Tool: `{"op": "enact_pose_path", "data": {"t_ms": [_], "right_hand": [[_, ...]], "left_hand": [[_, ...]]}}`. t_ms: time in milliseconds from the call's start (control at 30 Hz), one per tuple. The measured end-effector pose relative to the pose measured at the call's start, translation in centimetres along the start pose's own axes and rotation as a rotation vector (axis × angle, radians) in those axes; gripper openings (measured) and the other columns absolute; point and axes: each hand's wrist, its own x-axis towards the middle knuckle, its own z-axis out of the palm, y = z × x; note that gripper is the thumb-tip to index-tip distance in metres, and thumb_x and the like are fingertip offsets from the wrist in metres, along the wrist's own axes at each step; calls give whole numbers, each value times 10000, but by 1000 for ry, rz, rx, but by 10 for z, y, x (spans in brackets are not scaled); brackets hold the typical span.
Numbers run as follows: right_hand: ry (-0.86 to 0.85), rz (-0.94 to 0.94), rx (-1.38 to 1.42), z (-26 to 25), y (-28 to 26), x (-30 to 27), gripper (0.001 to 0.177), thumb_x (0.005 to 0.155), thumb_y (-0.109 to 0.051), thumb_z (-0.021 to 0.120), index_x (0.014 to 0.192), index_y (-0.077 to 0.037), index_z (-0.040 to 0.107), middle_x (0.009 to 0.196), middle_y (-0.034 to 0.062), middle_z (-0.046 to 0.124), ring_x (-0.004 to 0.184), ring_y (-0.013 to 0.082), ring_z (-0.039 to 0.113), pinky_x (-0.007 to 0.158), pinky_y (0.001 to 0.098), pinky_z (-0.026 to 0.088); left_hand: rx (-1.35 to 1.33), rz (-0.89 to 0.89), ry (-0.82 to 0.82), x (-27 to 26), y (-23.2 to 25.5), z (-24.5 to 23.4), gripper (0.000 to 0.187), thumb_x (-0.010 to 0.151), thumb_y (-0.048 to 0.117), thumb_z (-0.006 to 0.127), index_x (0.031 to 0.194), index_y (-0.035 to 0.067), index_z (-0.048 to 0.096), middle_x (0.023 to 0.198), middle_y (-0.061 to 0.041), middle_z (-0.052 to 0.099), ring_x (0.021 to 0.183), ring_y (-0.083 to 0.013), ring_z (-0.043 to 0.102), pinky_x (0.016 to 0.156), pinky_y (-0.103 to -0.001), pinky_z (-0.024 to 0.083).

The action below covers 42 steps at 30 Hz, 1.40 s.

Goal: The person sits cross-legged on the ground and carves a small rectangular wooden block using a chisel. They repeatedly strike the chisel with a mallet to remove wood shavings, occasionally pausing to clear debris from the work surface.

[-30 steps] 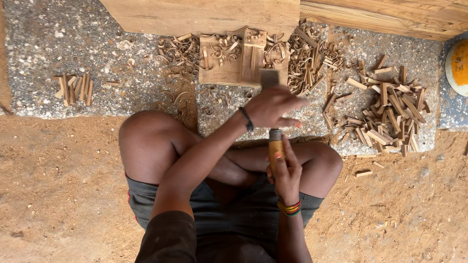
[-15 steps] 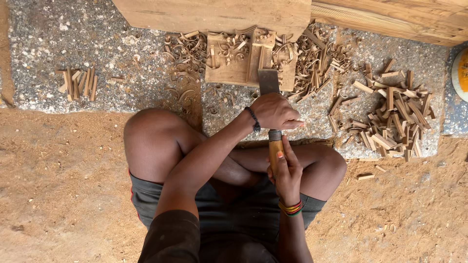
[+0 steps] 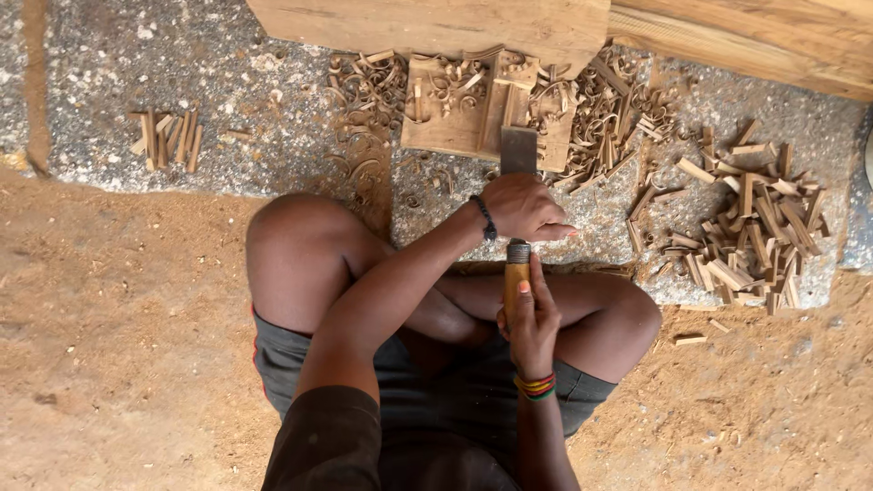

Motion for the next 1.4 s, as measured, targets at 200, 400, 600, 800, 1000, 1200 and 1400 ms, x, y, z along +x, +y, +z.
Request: {"op": "enact_pose_path", "data": {"t_ms": [200, 400, 600, 800, 1000, 1200, 1400], "right_hand": [[0, -35, 65, 3, 13, 8, 574, 1076, -261, 478, 1595, -37, 377, 744, 42, 577, 521, 73, 495, 426, 215, 379], [5, -52, 115, 11, 14, 22, 572, 1078, -256, 477, 1595, -33, 377, 765, 48, 610, 515, 66, 485, 423, 212, 369], [-2, -87, 89, 14, 7, 37, 580, 1071, -262, 467, 1593, -29, 367, 739, 46, 614, 503, 73, 497, 410, 223, 372], [-6, -82, 109, 25, -4, 55, 572, 1071, -232, 451, 1603, -43, 358, 727, 38, 574, 516, 76, 479, 439, 235, 410], [-16, -132, 237, 28, 9, 58, 544, 1092, -210, 463, 1606, -49, 387, 780, 38, 575, 566, 76, 478, 478, 240, 424], [35, -54, 370, 24, 4, 53, 526, 1079, -232, 452, 1579, -77, 406, 823, 78, 623, 515, 81, 465, 423, 222, 373], [112, -112, 385, -6, -6, 42, 571, 1075, -273, 444, 1608, -97, 339, 823, 70, 611, 524, 79, 501, 403, 207, 365]], "left_hand": [[14, 28, -56, 2, -16, 9, 500, 1024, 547, 569, 721, 196, 757, 531, 15, 643, 397, -127, 533, 446, -355, 471], [86, -49, -193, 12, -25, -5, 574, 1031, 573, 589, 632, 183, 725, 498, 10, 610, 403, -140, 518, 474, -361, 467], [4, 28, -84, 21, -45, -1, 456, 999, 565, 568, 733, 235, 736, 464, 24, 584, 353, -105, 487, 395, -329, 447], [71, -55, -278, 37, -57, -25, 607, 1028, 592, 569, 582, 181, 603, 450, 16, 517, 354, -126, 437, 378, -341, 419], [64, -18, -127, 29, -52, -22, 576, 1004, 572, 615, 608, 154, 612, 486, -15, 552, 389, -161, 508, 423, -367, 458], [303, 218, 229, 15, -57, 6, 280, 1009, 427, 690, 928, 160, 693, 772, -10, 681, 701, -150, 657, 694, -340, 589], [333, -95, 258, -14, -49, -7, 325, 1004, 348, 719, 1230, 118, 677, 1204, -83, 650, 906, -165, 655, 699, -326, 578]]}}
